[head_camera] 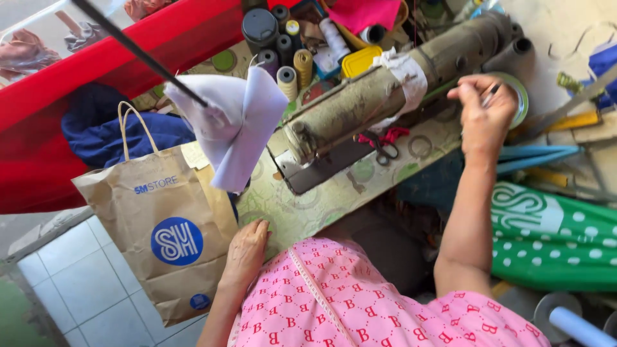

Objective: Folding a pink garment, placing it into a paper bag, and marking labels with a pen

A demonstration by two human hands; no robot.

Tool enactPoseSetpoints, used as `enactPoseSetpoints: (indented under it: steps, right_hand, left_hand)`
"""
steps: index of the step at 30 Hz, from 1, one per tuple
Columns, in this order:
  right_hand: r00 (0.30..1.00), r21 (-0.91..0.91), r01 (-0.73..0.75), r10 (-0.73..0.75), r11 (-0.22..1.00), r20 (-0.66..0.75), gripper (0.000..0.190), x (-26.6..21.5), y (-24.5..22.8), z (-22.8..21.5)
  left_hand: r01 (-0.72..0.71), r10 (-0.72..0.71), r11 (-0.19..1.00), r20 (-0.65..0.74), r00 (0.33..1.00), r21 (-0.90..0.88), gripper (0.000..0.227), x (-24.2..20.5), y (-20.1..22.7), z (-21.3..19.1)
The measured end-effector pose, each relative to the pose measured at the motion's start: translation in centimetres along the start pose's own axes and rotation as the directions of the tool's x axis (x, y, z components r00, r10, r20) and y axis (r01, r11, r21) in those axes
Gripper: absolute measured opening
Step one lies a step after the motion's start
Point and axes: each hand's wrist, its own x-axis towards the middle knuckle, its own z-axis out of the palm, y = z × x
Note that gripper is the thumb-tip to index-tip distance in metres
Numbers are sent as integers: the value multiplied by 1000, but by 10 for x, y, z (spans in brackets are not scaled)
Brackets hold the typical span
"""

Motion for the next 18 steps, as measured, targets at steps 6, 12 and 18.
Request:
enactPoseSetpoints:
  steps: [6, 12, 18]
  right_hand:
    - [944, -82, 320, -310, 944, 116, 11, 184, 55, 19]
    - [862, -360, 490, -381, 794, 333, 11, 316, 205, 79]
    - [874, -437, 474, -348, 764, 340, 11, 344, 253, 138]
  left_hand:
    - [138, -137, 989, 23, 990, -45, 13, 36, 24, 6]
    - [310, -310, 951, 6, 951, -1, 12, 44, 44, 22]
    - [461, -461, 887, -1, 887, -6, 18, 38, 58, 36]
